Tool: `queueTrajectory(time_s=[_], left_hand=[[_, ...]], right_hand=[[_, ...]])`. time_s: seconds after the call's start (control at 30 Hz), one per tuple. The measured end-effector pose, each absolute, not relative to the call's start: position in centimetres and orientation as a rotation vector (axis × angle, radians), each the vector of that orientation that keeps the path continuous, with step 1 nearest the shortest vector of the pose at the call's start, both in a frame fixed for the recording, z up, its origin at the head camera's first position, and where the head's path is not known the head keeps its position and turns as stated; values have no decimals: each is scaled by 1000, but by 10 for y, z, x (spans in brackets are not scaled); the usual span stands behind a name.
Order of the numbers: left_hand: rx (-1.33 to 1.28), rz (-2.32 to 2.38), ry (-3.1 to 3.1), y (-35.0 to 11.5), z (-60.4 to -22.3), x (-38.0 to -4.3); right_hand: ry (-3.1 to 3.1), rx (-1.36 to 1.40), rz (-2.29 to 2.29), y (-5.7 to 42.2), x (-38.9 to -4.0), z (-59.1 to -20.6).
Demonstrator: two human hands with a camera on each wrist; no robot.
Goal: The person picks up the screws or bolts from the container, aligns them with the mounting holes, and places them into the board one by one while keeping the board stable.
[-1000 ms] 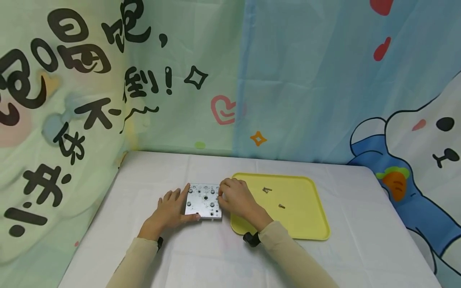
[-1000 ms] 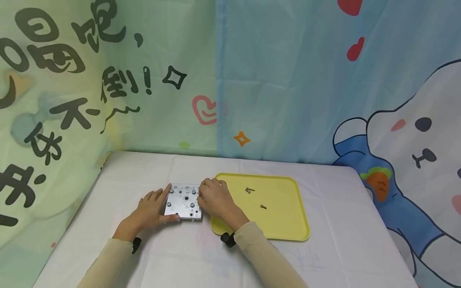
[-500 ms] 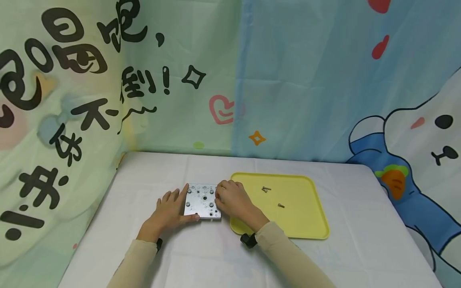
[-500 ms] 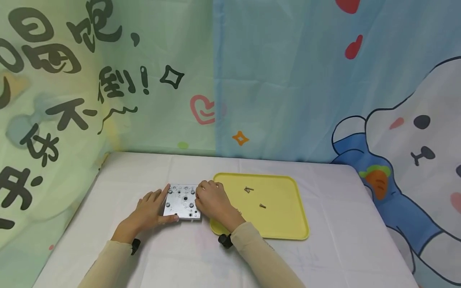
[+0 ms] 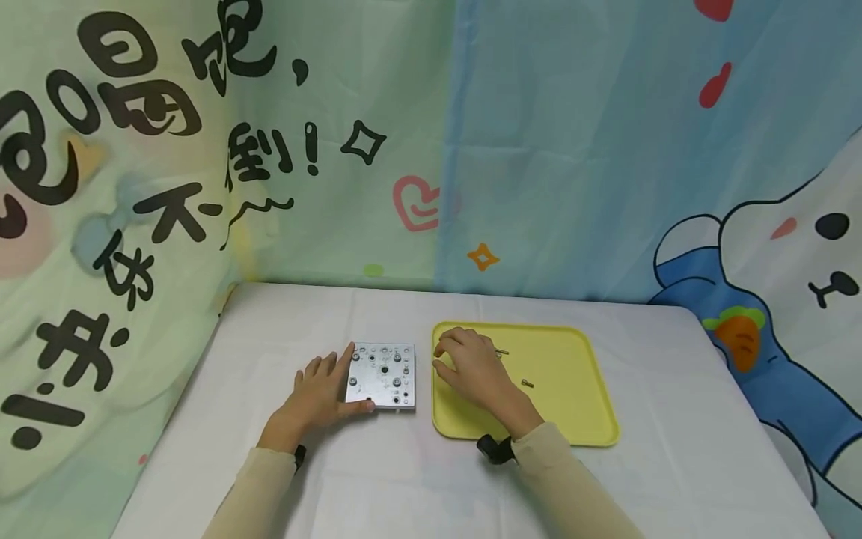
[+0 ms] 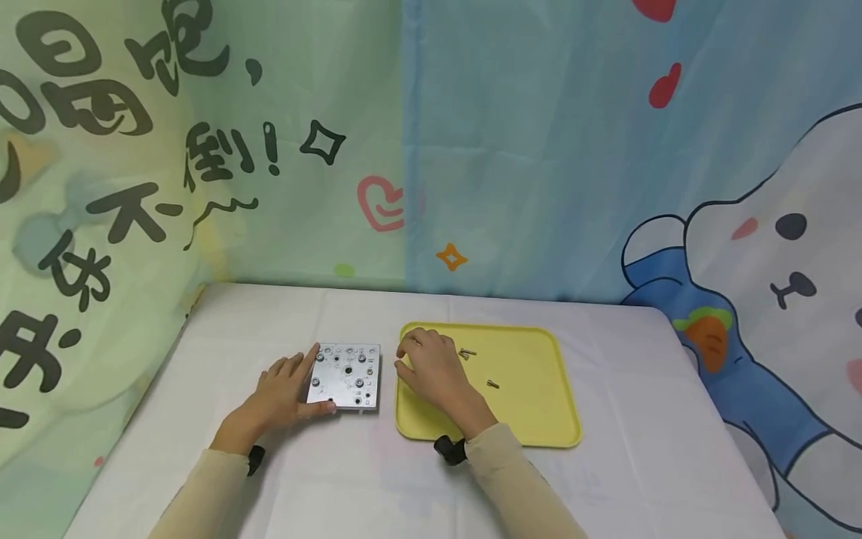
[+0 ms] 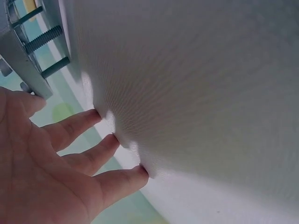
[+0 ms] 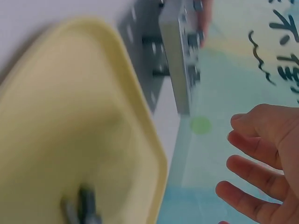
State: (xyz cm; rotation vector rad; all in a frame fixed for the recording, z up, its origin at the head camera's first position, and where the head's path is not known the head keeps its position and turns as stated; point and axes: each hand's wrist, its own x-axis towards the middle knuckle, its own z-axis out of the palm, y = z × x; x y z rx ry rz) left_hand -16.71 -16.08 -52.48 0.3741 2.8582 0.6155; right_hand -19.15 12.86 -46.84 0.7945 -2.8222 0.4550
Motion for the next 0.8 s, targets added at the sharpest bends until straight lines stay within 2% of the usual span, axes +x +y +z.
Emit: queueTrajectory(time_s=[0.47, 0.8], left_hand=[[382, 617, 2861, -161, -523, -165], [377, 631, 2848, -159, -519, -163]], right_hand=[[-2825, 728, 758, 203, -176, -484], [-2920, 829, 1033, 224, -176, -499]])
